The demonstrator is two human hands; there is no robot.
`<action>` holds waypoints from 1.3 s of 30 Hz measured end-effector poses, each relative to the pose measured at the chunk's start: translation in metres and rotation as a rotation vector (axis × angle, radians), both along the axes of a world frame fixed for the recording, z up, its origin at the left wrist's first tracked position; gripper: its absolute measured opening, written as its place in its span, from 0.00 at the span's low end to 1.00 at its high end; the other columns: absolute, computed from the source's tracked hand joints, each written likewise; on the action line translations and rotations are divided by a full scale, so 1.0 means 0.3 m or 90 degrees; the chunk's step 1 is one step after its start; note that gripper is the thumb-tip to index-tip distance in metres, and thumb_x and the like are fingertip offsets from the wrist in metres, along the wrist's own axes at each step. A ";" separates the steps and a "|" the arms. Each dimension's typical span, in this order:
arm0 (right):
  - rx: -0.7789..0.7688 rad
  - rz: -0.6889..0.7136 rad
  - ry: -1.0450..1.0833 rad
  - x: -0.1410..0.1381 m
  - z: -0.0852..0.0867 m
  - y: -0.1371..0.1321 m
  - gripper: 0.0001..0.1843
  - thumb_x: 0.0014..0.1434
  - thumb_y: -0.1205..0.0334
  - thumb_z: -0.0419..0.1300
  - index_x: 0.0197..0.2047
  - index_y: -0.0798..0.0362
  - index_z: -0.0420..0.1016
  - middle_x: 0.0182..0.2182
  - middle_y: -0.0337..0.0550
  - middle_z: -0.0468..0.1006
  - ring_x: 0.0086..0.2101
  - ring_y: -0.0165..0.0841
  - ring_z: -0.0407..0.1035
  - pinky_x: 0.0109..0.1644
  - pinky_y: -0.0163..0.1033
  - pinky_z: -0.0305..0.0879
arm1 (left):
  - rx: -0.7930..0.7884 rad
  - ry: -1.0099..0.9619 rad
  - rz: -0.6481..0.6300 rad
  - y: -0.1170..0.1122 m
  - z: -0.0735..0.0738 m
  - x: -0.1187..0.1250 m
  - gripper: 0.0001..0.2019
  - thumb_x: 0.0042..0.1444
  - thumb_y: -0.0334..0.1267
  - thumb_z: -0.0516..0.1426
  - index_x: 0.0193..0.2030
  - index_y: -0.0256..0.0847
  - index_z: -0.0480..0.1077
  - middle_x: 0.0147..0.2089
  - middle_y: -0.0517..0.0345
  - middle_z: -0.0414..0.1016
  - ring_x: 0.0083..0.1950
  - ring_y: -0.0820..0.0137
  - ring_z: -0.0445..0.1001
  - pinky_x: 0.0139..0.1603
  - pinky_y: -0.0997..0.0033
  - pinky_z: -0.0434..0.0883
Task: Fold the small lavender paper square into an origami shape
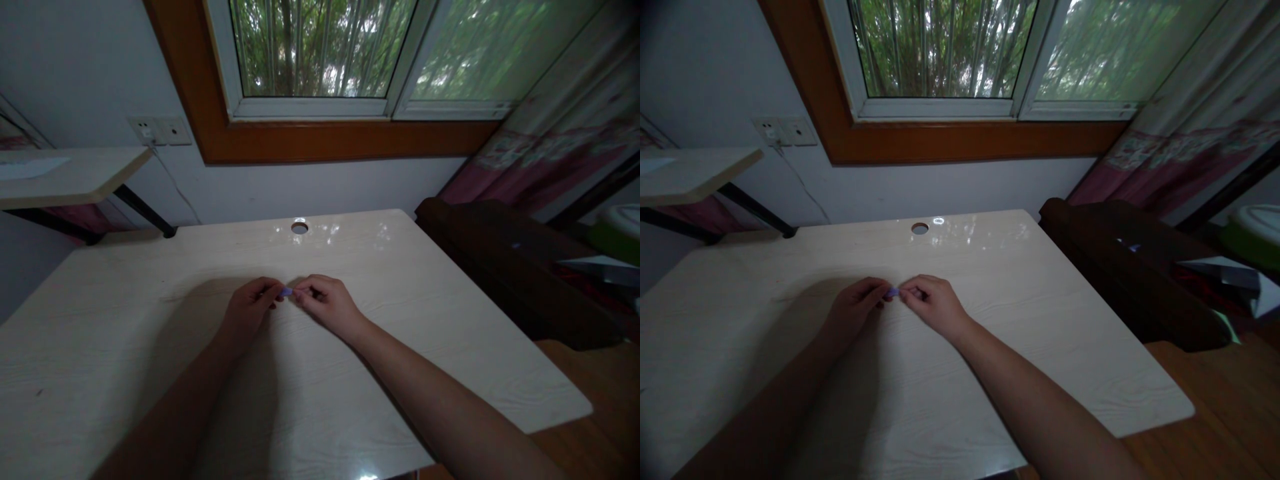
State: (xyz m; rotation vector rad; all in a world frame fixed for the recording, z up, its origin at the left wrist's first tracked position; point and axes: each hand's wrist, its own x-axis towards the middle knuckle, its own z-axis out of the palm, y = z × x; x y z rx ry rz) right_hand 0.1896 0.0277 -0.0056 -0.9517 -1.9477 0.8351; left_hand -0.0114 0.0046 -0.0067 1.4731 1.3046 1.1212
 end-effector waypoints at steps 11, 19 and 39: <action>0.231 -0.127 -0.009 0.014 0.013 -0.010 0.06 0.62 0.62 0.62 0.35 0.52 0.79 0.26 0.41 0.78 0.26 0.29 0.69 0.30 0.34 0.64 | 0.012 -0.059 0.054 0.004 0.002 -0.002 0.12 0.62 0.45 0.56 0.32 0.40 0.68 0.25 0.63 0.69 0.27 0.73 0.68 0.31 0.74 0.66; 0.440 0.007 -0.210 0.018 0.024 -0.033 0.10 0.67 0.62 0.57 0.36 0.52 0.77 0.28 0.43 0.78 0.28 0.30 0.70 0.34 0.36 0.64 | -0.028 -0.013 -0.044 -0.008 0.017 0.008 0.17 0.61 0.50 0.56 0.29 0.39 0.71 0.26 0.59 0.72 0.29 0.70 0.70 0.33 0.72 0.67; 0.009 -0.018 -0.018 -0.009 0.012 -0.014 0.10 0.64 0.55 0.60 0.38 0.53 0.78 0.30 0.41 0.77 0.30 0.29 0.68 0.34 0.34 0.63 | -0.021 0.079 -0.099 -0.013 0.007 0.005 0.12 0.60 0.44 0.57 0.32 0.39 0.73 0.29 0.58 0.75 0.32 0.69 0.72 0.36 0.71 0.67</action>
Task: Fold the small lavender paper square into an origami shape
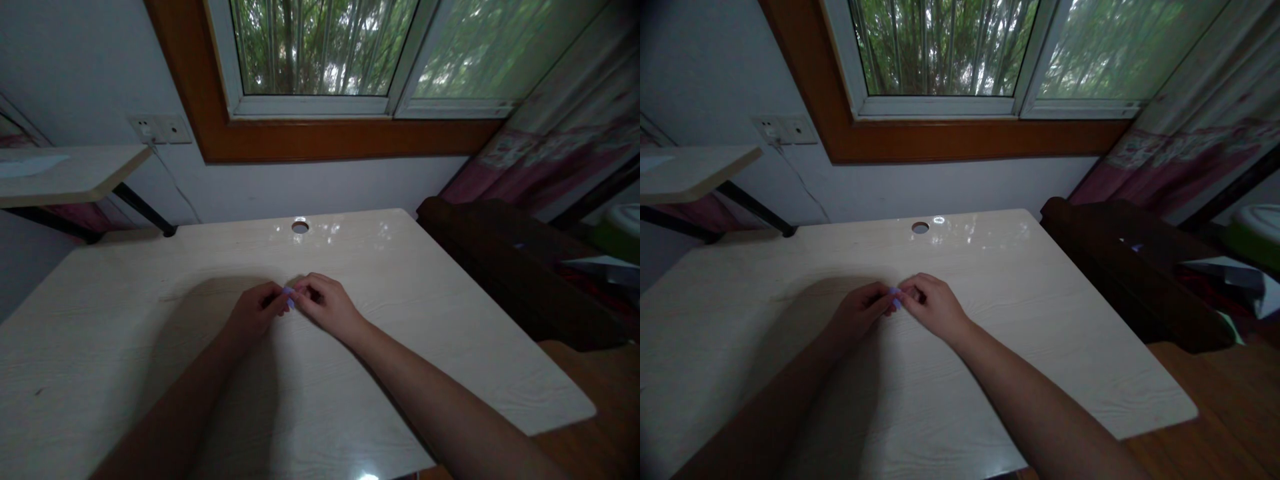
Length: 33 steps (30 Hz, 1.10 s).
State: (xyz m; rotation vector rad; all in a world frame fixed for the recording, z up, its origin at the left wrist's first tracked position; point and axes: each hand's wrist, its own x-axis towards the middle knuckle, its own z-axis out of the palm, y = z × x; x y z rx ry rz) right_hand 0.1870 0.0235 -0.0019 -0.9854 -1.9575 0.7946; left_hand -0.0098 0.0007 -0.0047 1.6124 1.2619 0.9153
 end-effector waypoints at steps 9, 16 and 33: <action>-0.222 0.039 0.111 -0.003 -0.045 0.016 0.12 0.61 0.55 0.61 0.34 0.55 0.78 0.26 0.39 0.76 0.26 0.28 0.66 0.32 0.33 0.62 | 0.004 0.041 0.006 0.005 0.001 0.004 0.12 0.56 0.47 0.61 0.35 0.39 0.75 0.29 0.58 0.76 0.31 0.69 0.71 0.33 0.72 0.66; -0.267 0.055 0.130 -0.004 -0.029 0.008 0.12 0.60 0.56 0.60 0.33 0.55 0.80 0.27 0.41 0.78 0.26 0.28 0.67 0.32 0.33 0.63 | -0.018 0.005 0.017 0.005 -0.004 -0.001 0.13 0.56 0.48 0.61 0.33 0.40 0.76 0.29 0.57 0.77 0.30 0.69 0.71 0.34 0.72 0.66; -0.257 0.049 0.129 -0.008 -0.033 0.011 0.09 0.57 0.58 0.62 0.31 0.55 0.79 0.25 0.40 0.78 0.26 0.28 0.67 0.32 0.34 0.63 | -0.048 -0.090 -0.001 -0.002 -0.001 -0.002 0.13 0.60 0.45 0.57 0.30 0.39 0.75 0.27 0.60 0.73 0.26 0.72 0.66 0.28 0.73 0.62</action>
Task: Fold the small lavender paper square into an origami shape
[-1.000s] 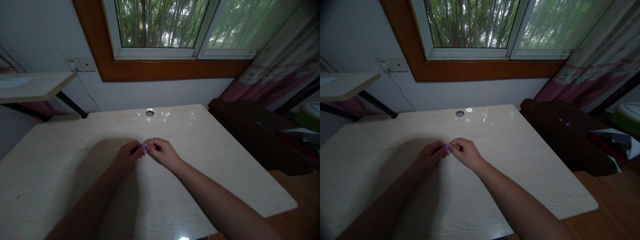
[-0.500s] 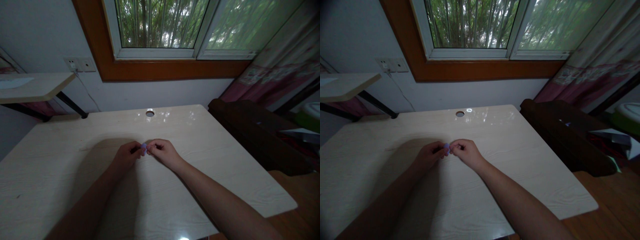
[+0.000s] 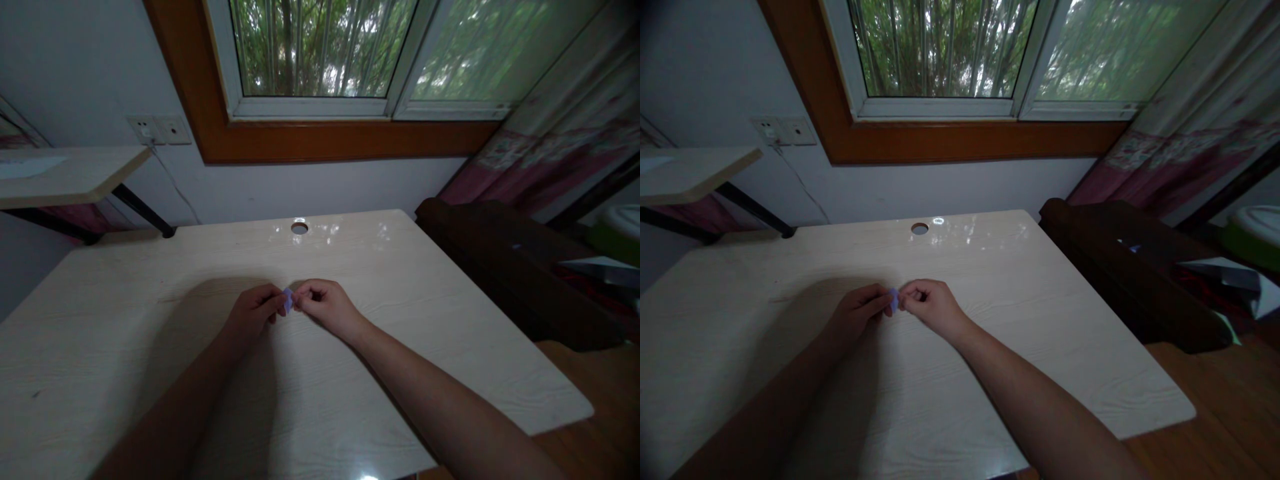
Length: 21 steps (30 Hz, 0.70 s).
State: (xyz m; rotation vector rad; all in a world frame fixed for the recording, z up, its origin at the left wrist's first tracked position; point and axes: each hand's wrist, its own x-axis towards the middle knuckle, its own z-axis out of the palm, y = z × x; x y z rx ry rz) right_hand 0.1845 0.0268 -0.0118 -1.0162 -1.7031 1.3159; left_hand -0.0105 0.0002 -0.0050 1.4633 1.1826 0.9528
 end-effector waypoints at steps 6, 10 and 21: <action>-0.007 -0.014 0.013 0.001 0.002 0.000 0.08 0.56 0.59 0.61 0.32 0.55 0.78 0.26 0.40 0.78 0.26 0.28 0.67 0.32 0.34 0.62 | 0.006 0.032 0.005 0.002 0.005 0.004 0.14 0.61 0.46 0.56 0.30 0.39 0.73 0.27 0.60 0.73 0.26 0.73 0.67 0.29 0.74 0.63; -0.024 -0.041 0.043 0.003 0.009 0.001 0.08 0.55 0.58 0.62 0.30 0.54 0.77 0.25 0.40 0.78 0.25 0.28 0.66 0.32 0.34 0.62 | 0.020 0.078 -0.013 0.006 0.024 0.007 0.13 0.60 0.46 0.58 0.31 0.40 0.74 0.26 0.62 0.72 0.25 0.73 0.66 0.28 0.75 0.62; -0.090 -0.004 0.108 -0.002 0.004 0.001 0.13 0.57 0.53 0.64 0.32 0.55 0.77 0.27 0.40 0.78 0.24 0.27 0.66 0.30 0.34 0.61 | 0.009 0.080 -0.007 0.013 0.001 -0.007 0.11 0.57 0.43 0.61 0.30 0.38 0.76 0.28 0.59 0.76 0.27 0.73 0.69 0.31 0.74 0.65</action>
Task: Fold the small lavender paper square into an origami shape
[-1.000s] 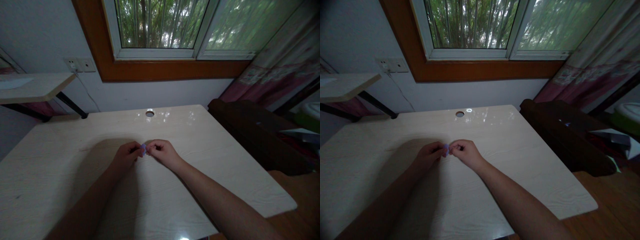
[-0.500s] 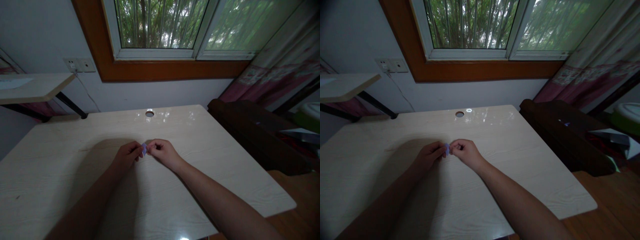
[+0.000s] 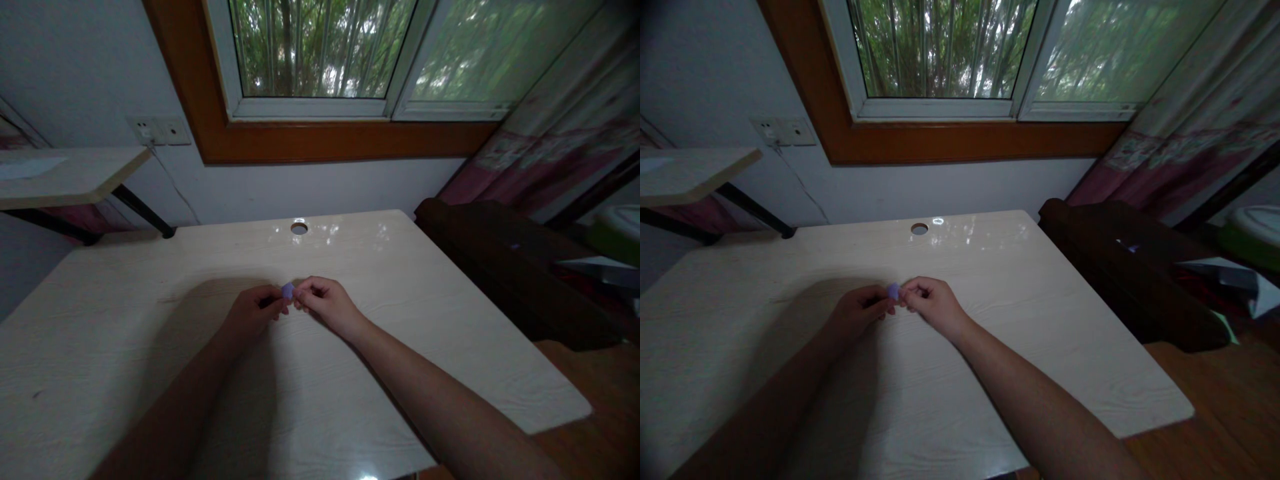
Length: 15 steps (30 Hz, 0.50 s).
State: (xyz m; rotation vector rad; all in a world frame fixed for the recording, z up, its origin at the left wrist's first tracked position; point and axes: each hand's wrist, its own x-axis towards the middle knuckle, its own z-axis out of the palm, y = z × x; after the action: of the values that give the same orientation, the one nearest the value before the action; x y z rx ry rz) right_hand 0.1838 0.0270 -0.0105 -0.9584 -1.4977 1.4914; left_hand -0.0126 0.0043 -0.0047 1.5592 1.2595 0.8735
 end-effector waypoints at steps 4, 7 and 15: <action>-0.010 0.009 0.016 0.001 -0.018 0.009 0.14 0.58 0.52 0.64 0.36 0.55 0.78 0.29 0.42 0.78 0.27 0.28 0.68 0.31 0.34 0.63 | -0.025 -0.044 0.012 -0.003 0.007 0.001 0.10 0.55 0.42 0.62 0.28 0.38 0.76 0.27 0.59 0.76 0.28 0.73 0.70 0.31 0.74 0.65; -0.005 0.021 0.005 0.002 -0.028 0.013 0.12 0.57 0.53 0.65 0.36 0.54 0.79 0.28 0.41 0.78 0.26 0.28 0.67 0.32 0.34 0.62 | -0.049 -0.073 0.007 -0.006 0.010 0.002 0.10 0.54 0.41 0.62 0.28 0.37 0.76 0.27 0.58 0.76 0.28 0.73 0.70 0.31 0.74 0.65; -0.013 0.020 0.008 0.002 -0.019 0.010 0.11 0.56 0.55 0.65 0.32 0.55 0.78 0.25 0.40 0.78 0.24 0.27 0.65 0.30 0.34 0.59 | -0.075 -0.124 -0.010 -0.003 0.000 0.003 0.10 0.54 0.41 0.63 0.29 0.36 0.78 0.27 0.57 0.77 0.28 0.72 0.70 0.32 0.73 0.66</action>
State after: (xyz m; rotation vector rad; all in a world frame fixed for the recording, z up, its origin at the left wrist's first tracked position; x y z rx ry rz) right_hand 0.1845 0.0300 -0.0161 -0.9399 -1.4984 1.5354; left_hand -0.0118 0.0033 -0.0048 1.3558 1.1364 0.9015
